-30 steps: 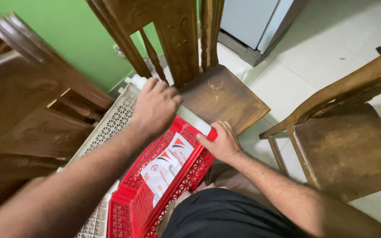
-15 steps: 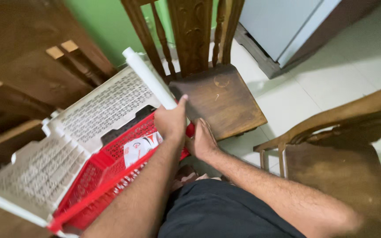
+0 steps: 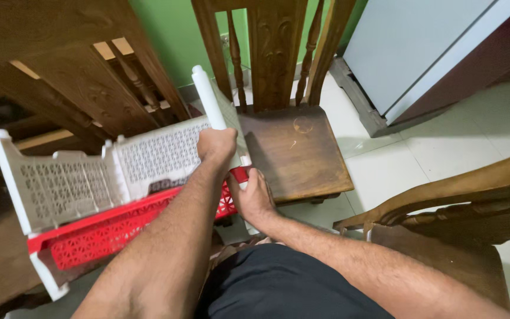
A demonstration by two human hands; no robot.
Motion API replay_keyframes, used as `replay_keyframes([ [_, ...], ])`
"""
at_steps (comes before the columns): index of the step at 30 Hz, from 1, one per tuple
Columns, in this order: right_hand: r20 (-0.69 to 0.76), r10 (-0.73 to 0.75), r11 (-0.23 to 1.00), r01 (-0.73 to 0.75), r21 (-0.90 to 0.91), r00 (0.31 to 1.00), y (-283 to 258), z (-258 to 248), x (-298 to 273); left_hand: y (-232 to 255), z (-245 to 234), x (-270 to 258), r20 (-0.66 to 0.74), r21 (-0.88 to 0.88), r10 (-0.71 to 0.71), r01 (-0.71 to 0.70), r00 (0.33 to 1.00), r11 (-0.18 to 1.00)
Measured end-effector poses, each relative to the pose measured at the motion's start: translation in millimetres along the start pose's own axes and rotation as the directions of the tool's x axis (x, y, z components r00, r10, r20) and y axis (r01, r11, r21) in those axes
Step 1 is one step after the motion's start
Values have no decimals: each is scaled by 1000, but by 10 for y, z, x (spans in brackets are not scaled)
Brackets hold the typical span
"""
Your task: The person assembles plastic crates by snapping together white and red interlocking panels. They place a white sheet inside the assembled red crate and then stack a white crate on top of it.
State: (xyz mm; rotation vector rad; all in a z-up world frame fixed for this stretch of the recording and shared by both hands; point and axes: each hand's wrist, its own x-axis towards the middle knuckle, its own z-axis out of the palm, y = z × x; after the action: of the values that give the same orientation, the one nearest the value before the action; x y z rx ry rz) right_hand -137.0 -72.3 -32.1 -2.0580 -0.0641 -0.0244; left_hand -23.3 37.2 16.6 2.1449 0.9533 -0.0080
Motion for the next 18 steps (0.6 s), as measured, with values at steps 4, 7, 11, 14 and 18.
replay_keyframes([
  [4, 81, 92, 994, -86, -72, 992, 35, -93, -207, -205, 73, 119, -67, 59, 36, -32, 997, 998],
  [7, 133, -100, 995, 103, -17, 986, 226, -302, -543, -346, -196, 337, 28, -141, 76, -71, 997, 987],
  [11, 13, -68, 993, 66, 96, 998, 297, -245, -463, -341, -350, 420, 43, -128, 193, -186, 980, 974],
  [14, -11, -145, 983, 146, 115, 989, 405, -275, -401, -228, -86, 167, 0, -50, 222, -222, 975, 974],
  [18, 11, -222, 974, 221, 56, 975, 424, -311, -279, -6, -19, -178, -46, 38, 283, -282, 958, 959],
])
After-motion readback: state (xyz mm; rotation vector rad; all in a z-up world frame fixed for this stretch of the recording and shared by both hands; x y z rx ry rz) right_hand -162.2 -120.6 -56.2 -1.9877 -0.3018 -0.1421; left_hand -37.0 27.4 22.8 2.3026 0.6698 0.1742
